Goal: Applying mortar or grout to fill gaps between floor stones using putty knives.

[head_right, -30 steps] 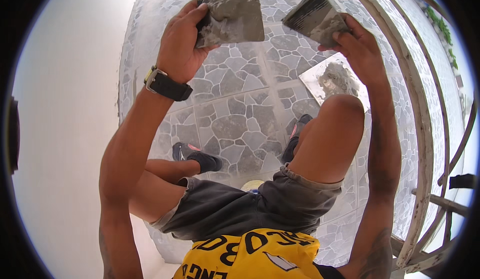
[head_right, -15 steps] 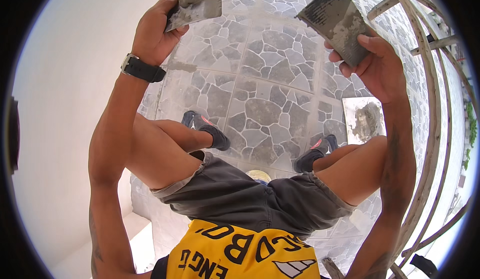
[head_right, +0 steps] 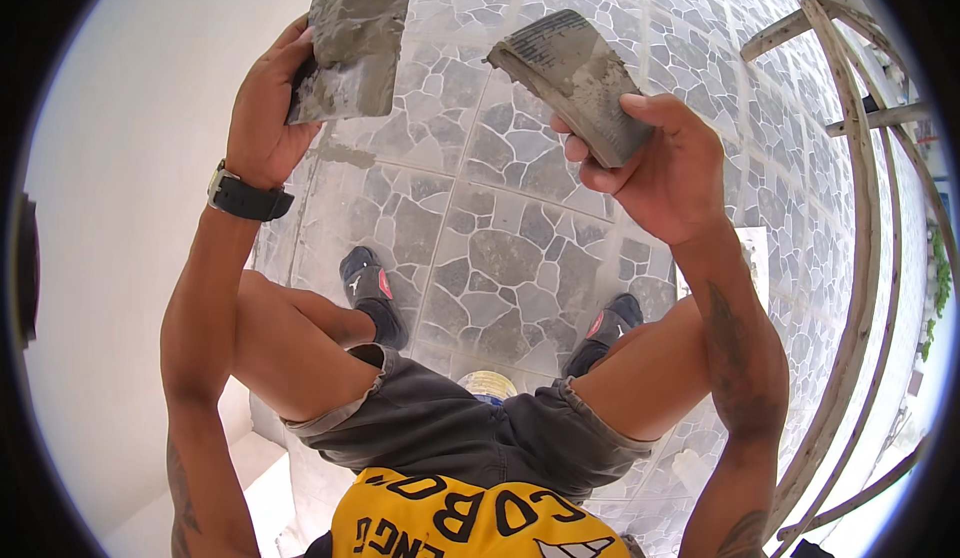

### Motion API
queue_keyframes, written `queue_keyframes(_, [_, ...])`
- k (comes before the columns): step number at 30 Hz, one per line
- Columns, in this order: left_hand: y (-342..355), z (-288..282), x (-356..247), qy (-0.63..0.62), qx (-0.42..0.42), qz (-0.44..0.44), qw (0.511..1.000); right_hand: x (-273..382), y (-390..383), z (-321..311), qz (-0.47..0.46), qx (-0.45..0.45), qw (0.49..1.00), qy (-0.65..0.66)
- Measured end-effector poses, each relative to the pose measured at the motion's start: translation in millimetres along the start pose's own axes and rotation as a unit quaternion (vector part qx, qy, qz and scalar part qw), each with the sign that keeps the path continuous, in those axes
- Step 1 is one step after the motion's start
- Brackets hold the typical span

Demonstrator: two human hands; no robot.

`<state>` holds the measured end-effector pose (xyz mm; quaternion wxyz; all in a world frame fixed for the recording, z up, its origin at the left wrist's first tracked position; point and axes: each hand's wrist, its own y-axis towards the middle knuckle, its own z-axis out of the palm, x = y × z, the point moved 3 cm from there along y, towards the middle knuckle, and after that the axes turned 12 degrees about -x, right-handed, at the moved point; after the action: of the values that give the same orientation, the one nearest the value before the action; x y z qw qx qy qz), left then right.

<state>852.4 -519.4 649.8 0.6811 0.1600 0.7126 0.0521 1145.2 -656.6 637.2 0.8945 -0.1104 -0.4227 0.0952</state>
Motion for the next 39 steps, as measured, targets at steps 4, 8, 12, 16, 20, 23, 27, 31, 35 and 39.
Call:
queue_keyframes(4, [27,50,23,-0.215,-0.017,-0.237,0.947,30,33,-29,-0.009,0.01,0.997,0.073])
queue_keyframes(8, [48,93,30,-0.244,-0.022,-0.294,0.924,40,81,-32,0.013,0.052,0.988,0.144])
queue_keyframes(12, [58,95,41,-0.259,-0.01,-0.306,0.916,27,118,-23,0.032,0.079,0.988,0.127])
queue_keyframes(16, [44,67,32,-0.277,0.014,-0.293,0.915,4,127,0,0.058,0.112,0.987,0.097])
queue_keyframes(20, [15,11,-3,-0.272,0.011,-0.258,0.927,-20,107,38,0.061,0.128,0.99,0.028])
queue_keyframes(23, [-19,-39,-35,-0.258,-0.023,-0.251,0.933,-38,82,74,0.036,0.1,0.994,-0.001])
queue_keyframes(27, [-71,-115,-74,-0.268,-0.037,-0.235,0.934,-67,47,126,0.023,0.074,0.996,-0.034])
queue_keyframes(31, [-133,-218,-104,-0.25,-0.085,-0.221,0.939,-114,8,205,0.027,0.09,0.995,-0.02])
queue_keyframes(35, [-180,-330,-118,-0.203,-0.124,-0.205,0.949,-164,-19,265,0.02,0.081,0.996,-0.01])
queue_keyframes(39, [-223,-418,-123,-0.226,-0.176,-0.176,0.942,-175,-38,340,-0.013,0.108,0.993,-0.04])
